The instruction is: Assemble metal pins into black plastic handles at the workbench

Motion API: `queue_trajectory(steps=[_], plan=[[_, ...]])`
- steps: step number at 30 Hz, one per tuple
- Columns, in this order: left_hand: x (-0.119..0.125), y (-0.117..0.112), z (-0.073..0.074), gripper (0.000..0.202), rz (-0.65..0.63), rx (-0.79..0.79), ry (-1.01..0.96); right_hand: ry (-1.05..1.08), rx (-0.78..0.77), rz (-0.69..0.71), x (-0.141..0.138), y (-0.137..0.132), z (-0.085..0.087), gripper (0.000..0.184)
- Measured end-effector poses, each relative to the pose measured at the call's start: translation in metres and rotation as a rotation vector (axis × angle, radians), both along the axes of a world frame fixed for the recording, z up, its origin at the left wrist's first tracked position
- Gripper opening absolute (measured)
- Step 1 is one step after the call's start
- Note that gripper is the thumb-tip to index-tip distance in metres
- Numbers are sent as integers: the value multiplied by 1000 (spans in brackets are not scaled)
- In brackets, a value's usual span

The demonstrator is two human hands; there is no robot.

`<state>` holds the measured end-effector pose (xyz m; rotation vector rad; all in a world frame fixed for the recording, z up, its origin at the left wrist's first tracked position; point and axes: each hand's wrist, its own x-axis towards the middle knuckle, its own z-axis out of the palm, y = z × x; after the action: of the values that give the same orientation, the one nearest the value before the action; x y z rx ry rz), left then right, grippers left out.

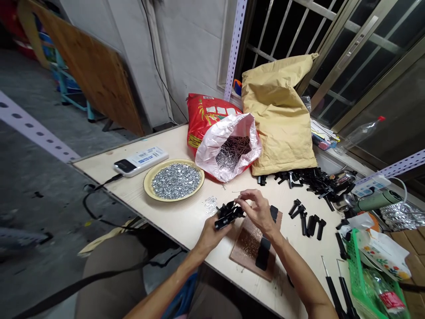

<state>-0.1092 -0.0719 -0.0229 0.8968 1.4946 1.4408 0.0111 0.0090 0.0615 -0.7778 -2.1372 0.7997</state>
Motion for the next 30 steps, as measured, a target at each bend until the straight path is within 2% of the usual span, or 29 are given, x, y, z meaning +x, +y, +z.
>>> queue_trajectory(steps=[3, 5, 7, 10, 13, 15, 17, 18, 22, 24, 27, 30], plan=[[-1, -1, -2, 20, 17, 9, 3, -140, 25, 48, 2, 16, -5, 15], [-2, -3, -3, 21, 27, 19, 7, -282, 86, -11, 0, 34, -14, 19], [-3, -6, -3, 21, 22, 25, 16, -570, 185, -86, -5, 52, -27, 20], [-4, -8, -1, 18, 16, 30, 32, -930, 266, -73, -17, 70, -49, 19], [-3, -4, 2, 22, 25, 0, -36, -960, 275, -37, -29, 77, -59, 22], [-3, 0, 5, 28, 59, -71, -108, -957, 284, -42, -30, 77, -56, 22], [-5, 3, 8, 31, 94, -146, -147, -860, 278, -90, -26, 73, -45, 22], [-7, 4, 10, 31, 94, -167, -157, -730, 256, -121, -23, 68, -38, 23], [-9, 6, 15, 28, 48, -160, -197, 61, 41, -175, -7, 34, -7, 26], [-7, 7, 16, 27, 43, -154, -196, 273, -55, -136, -4, 16, 1, 20], [-1, 8, 17, 27, 44, -155, -175, 377, -130, -82, -6, -2, 2, 15], [1, 9, 19, 28, 34, -147, -167, 348, -153, -59, -10, -9, -6, 16]])
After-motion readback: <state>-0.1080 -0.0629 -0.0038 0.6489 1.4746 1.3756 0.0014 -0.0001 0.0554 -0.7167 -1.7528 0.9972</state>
